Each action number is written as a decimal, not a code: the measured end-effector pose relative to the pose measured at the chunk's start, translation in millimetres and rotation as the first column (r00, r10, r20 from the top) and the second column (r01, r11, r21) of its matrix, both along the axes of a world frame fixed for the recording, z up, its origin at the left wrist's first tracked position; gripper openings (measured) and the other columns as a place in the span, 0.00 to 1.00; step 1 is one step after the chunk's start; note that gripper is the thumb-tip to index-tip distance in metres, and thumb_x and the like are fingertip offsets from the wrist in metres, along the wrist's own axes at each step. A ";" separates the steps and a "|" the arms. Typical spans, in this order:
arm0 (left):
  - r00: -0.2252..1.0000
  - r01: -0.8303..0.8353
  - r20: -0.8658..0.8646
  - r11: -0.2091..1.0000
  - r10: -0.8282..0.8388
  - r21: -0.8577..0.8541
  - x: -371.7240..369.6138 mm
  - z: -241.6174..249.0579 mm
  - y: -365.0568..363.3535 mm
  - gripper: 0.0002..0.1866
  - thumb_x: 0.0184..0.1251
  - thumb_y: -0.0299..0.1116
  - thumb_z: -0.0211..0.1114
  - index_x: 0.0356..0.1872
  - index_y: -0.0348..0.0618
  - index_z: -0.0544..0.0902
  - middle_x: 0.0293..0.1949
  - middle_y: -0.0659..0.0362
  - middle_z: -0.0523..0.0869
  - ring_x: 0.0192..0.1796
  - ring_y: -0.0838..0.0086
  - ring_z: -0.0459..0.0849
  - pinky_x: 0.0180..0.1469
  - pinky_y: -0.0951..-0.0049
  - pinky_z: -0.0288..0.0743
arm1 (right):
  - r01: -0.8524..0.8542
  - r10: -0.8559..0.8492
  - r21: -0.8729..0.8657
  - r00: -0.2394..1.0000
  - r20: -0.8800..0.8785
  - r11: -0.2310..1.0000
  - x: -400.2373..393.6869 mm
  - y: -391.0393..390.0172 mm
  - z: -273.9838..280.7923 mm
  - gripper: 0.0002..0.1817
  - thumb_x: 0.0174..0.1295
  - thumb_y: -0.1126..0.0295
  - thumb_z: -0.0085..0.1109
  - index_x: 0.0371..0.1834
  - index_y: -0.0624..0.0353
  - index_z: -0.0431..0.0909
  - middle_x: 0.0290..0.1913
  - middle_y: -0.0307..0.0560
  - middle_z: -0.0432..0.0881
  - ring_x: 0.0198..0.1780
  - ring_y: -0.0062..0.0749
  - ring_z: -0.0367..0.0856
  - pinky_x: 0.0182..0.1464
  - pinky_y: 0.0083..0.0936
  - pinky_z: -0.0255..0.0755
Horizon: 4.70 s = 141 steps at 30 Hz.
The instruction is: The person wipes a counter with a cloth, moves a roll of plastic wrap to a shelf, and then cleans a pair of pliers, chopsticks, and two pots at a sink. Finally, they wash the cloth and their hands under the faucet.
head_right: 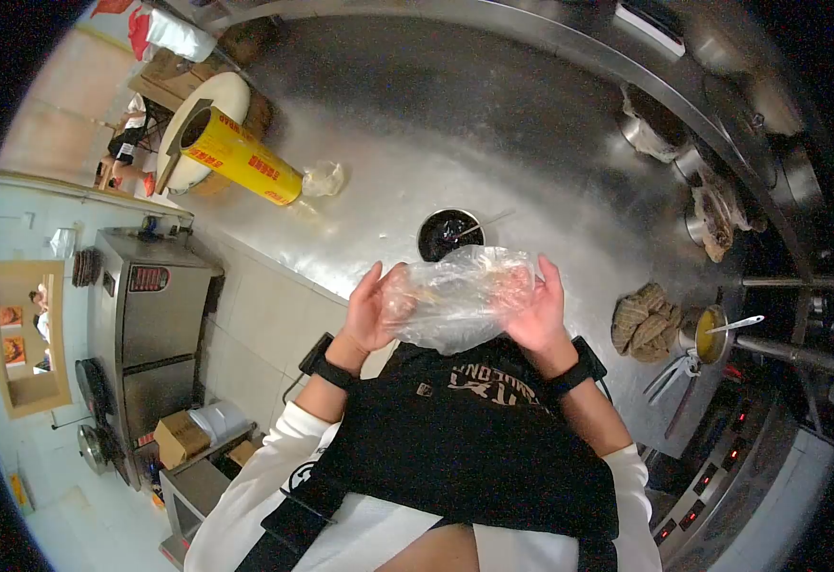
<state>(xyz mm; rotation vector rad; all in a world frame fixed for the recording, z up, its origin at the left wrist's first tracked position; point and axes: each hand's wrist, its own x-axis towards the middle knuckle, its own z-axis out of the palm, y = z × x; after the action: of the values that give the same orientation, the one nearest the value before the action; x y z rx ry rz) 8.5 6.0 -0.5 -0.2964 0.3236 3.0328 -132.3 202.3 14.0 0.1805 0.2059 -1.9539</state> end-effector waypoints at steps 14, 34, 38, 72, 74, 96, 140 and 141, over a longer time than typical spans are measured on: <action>0.978 0.208 0.190 0.272 -0.089 -0.940 -29.3 -87.7 -58.2 0.04 0.55 0.29 0.63 0.28 0.41 0.78 0.31 0.66 0.78 0.36 0.84 0.75 0.41 0.81 0.69 | 0.170 0.503 0.579 0.342 -0.794 0.798 -52.7 -10.4 -117.3 0.05 0.59 0.69 0.52 0.35 0.58 0.73 0.31 0.30 0.74 0.34 0.12 0.69 0.39 0.13 0.65; 0.925 0.096 0.211 0.342 0.316 -0.935 -132.7 -156.4 -61.7 0.06 0.59 0.31 0.59 0.28 0.40 0.75 0.24 0.67 0.76 0.27 0.86 0.71 0.29 0.85 0.65 | 0.253 0.206 0.720 0.851 -0.483 0.646 -86.6 -71.9 -167.5 0.09 0.60 0.71 0.47 0.43 0.57 0.71 0.32 0.33 0.76 0.32 0.15 0.72 0.34 0.13 0.67; 0.869 -0.128 -0.083 0.059 0.488 -0.990 -126.3 -159.2 -72.0 0.06 0.54 0.28 0.61 0.32 0.39 0.75 0.28 0.60 0.78 0.32 0.79 0.75 0.35 0.80 0.69 | 0.553 -0.021 0.505 0.688 -0.725 0.663 -76.7 -55.4 -148.8 0.11 0.62 0.65 0.43 0.44 0.55 0.71 0.37 0.31 0.74 0.37 0.17 0.69 0.41 0.15 0.64; 0.890 0.212 -0.057 -0.523 0.451 -0.825 -61.1 -84.6 -19.9 0.14 0.56 0.36 0.59 0.34 0.32 0.76 0.36 0.54 0.71 0.34 0.69 0.71 0.40 0.72 0.66 | 0.893 0.280 0.310 0.404 -0.871 -0.325 -179.2 312.0 -73.0 0.10 0.61 0.67 0.47 0.35 0.61 0.74 0.26 0.39 0.75 0.28 0.20 0.73 0.31 0.18 0.67; 0.911 0.159 0.158 0.028 0.380 -0.987 -69.2 -67.5 -6.3 0.11 0.59 0.33 0.57 0.37 0.35 0.76 0.33 0.62 0.75 0.37 0.78 0.72 0.42 0.77 0.65 | 0.803 0.414 -0.018 0.288 -0.863 -0.596 -158.0 371.7 -81.8 0.06 0.56 0.73 0.48 0.33 0.63 0.71 0.30 0.51 0.76 0.33 0.37 0.75 0.39 0.27 0.68; 0.994 0.105 0.101 0.697 -0.047 -0.709 -88.6 63.0 109.5 0.12 0.59 0.34 0.55 0.40 0.37 0.76 0.37 0.58 0.80 0.41 0.78 0.77 0.47 0.75 0.69 | 0.817 0.247 0.568 0.532 -0.810 0.099 -145.4 337.8 -59.5 0.07 0.56 0.67 0.50 0.32 0.59 0.72 0.31 0.40 0.75 0.29 0.21 0.74 0.30 0.18 0.72; 0.993 -0.093 -0.097 0.060 -0.073 -0.994 -149.7 -86.4 82.3 0.05 0.62 0.31 0.56 0.31 0.43 0.78 0.43 0.61 0.74 0.43 0.80 0.69 0.48 0.78 0.63 | 0.383 -0.019 0.527 0.822 -0.570 0.759 -129.3 149.9 -132.5 0.17 0.62 0.51 0.42 0.23 0.50 0.67 0.18 0.28 0.63 0.20 0.14 0.61 0.23 0.13 0.56; 0.993 -0.089 -0.093 0.061 -0.072 -0.994 -156.5 -89.5 86.1 0.05 0.62 0.31 0.56 0.31 0.43 0.78 0.43 0.61 0.74 0.43 0.80 0.69 0.48 0.78 0.63 | 0.380 -0.017 0.530 0.824 -0.567 0.758 -134.6 142.5 -138.9 0.17 0.62 0.51 0.42 0.23 0.50 0.67 0.18 0.28 0.63 0.20 0.14 0.61 0.23 0.13 0.56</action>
<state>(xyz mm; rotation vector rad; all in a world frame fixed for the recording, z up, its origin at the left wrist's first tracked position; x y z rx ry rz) -148.0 92.1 -90.0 -0.1272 2.4534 2.1158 -266.9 344.8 -124.9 0.0841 1.2765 -2.0526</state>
